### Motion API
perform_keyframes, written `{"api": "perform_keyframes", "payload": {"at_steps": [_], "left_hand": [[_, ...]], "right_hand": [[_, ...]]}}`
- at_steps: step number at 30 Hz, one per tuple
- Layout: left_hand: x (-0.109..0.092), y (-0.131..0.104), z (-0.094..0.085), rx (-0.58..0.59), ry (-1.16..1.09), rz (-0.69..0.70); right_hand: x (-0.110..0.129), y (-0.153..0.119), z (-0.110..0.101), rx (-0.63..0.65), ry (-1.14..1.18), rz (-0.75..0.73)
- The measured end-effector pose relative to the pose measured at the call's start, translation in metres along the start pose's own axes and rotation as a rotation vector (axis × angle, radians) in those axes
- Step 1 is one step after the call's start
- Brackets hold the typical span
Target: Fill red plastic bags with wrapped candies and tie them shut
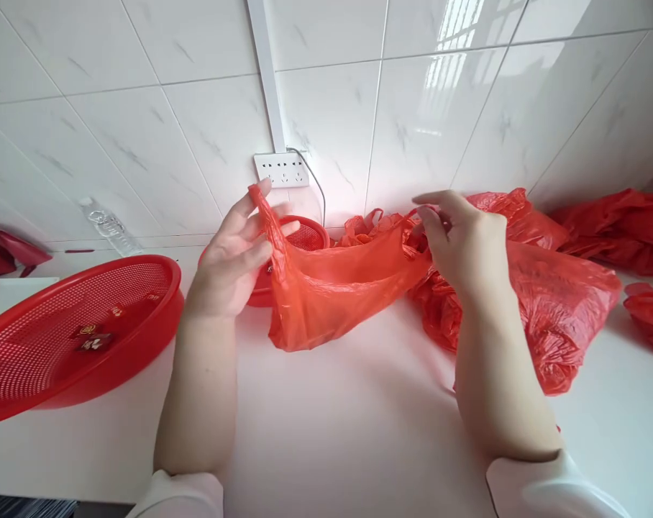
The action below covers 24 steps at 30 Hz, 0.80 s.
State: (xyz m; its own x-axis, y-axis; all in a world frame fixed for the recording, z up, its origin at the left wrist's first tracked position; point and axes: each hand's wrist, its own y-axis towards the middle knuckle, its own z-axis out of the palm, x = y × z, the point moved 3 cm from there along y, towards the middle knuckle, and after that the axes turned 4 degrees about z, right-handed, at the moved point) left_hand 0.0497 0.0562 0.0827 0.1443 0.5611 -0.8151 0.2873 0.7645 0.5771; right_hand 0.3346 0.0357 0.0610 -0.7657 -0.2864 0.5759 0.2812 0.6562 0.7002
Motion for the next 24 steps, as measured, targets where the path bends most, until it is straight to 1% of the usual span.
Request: {"api": "perform_keyframes", "payload": {"at_steps": [2,3,4,6,9,11,12,13,14,16,18,20,21,22,24], "left_hand": [[0.006,0.002,0.004,-0.069,0.056,0.007],[0.008,0.002,0.005,-0.083,0.056,-0.005],[0.01,0.002,0.006,-0.07,0.042,-0.031],[0.014,0.002,0.013,0.034,0.007,-0.114],[0.02,-0.004,0.034,0.287,0.008,-0.249],[0.023,-0.011,0.053,0.428,0.043,-0.278],[0.024,-0.014,0.061,0.472,0.059,-0.269],[0.026,-0.016,0.068,0.491,0.063,-0.27],[0.027,-0.018,0.072,0.486,0.06,-0.279],[0.029,-0.018,0.075,0.418,0.024,-0.317],[0.03,-0.016,0.07,0.329,-0.005,-0.33],[0.03,-0.013,0.064,0.302,-0.003,-0.323],[0.03,-0.011,0.062,0.304,0.007,-0.32],[0.03,-0.01,0.06,0.307,0.018,-0.322],[0.032,-0.007,0.056,0.296,0.017,-0.341]], "right_hand": [[-0.003,0.001,-0.003,-0.001,0.021,0.011],[-0.002,0.001,-0.004,0.006,0.084,0.013],[0.001,0.001,-0.005,0.018,0.167,0.0],[0.013,-0.004,-0.003,0.055,0.345,-0.083],[0.04,-0.015,0.006,0.168,0.522,-0.299],[0.056,-0.024,0.016,0.286,0.577,-0.443],[0.062,-0.027,0.02,0.334,0.594,-0.492],[0.065,-0.028,0.024,0.363,0.604,-0.511],[0.065,-0.028,0.027,0.377,0.611,-0.501],[0.061,-0.026,0.031,0.42,0.63,-0.424],[0.053,-0.023,0.033,0.533,0.656,-0.343],[0.047,-0.021,0.034,0.612,0.659,-0.313],[0.045,-0.02,0.033,0.614,0.641,-0.308],[0.043,-0.019,0.032,0.588,0.614,-0.305],[0.04,-0.018,0.029,0.503,0.548,-0.302]]}}
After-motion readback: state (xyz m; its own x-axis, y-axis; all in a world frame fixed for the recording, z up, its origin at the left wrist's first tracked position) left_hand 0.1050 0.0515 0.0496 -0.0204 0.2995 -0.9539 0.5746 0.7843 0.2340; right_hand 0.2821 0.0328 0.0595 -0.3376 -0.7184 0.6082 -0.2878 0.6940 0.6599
